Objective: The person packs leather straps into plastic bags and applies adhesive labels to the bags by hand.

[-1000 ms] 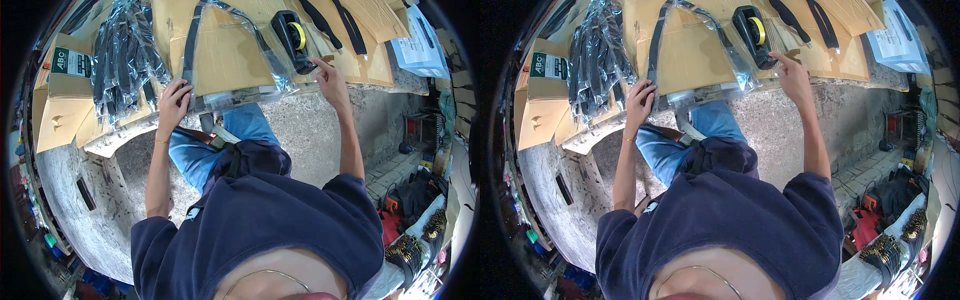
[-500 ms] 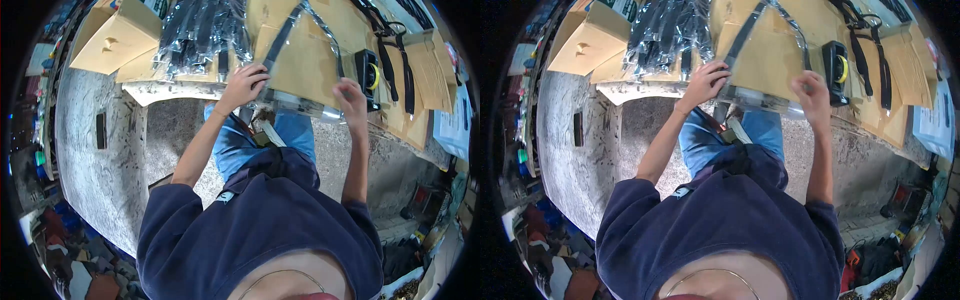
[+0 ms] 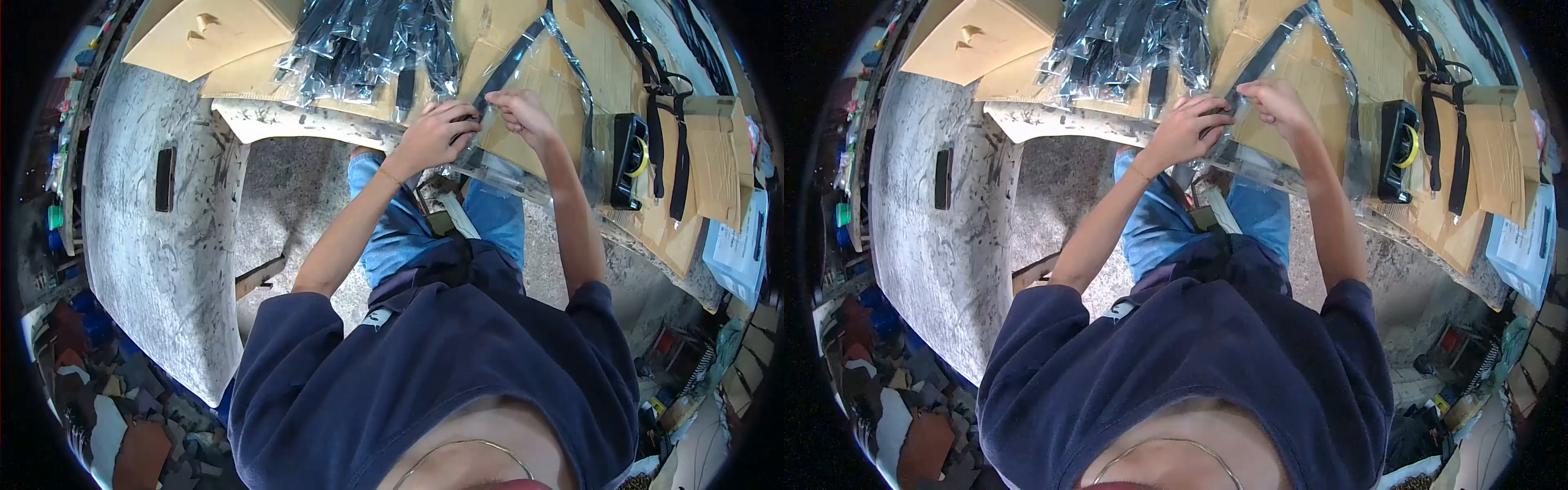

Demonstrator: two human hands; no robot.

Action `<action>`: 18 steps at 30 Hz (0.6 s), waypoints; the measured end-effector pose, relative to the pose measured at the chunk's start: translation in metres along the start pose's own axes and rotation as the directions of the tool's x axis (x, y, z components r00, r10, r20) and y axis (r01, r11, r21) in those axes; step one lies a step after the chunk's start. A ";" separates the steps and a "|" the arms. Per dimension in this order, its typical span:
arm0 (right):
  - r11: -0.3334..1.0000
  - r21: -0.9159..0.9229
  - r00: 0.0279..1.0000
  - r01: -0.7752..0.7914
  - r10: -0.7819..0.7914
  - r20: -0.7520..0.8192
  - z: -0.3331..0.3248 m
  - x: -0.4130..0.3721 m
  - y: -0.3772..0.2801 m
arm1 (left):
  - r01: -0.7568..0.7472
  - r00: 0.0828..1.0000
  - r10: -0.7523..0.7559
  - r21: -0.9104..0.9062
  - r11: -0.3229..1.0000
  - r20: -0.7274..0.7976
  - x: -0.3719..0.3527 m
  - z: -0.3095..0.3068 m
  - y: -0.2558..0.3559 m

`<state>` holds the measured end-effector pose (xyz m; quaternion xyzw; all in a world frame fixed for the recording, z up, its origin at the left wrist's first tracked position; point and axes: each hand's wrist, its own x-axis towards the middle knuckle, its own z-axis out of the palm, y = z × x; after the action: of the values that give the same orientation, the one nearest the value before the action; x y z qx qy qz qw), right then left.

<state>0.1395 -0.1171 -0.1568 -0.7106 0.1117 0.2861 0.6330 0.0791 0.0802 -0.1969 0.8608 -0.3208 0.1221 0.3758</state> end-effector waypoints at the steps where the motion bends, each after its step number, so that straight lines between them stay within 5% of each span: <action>1: 1.000 -0.003 1.000 0.007 -0.007 -0.016 0.000 0.001 0.000 | -0.018 1.000 0.018 -0.002 1.000 -0.023 0.000 0.000 0.000; 12: 0.988 -0.143 0.982 0.063 -0.087 -0.166 0.002 0.020 0.024 | 0.007 1.000 -0.007 0.006 1.000 0.030 0.000 -0.001 0.000; 18: 0.917 -0.311 0.929 0.249 -0.317 -0.192 0.001 0.026 0.039 | 0.000 1.000 -0.001 0.016 1.000 0.027 0.000 -0.001 0.000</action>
<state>0.1402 -0.1172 -0.2035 -0.8310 0.0403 0.1162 0.5424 0.0794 0.0812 -0.1965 0.8654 -0.3246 0.1131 0.3646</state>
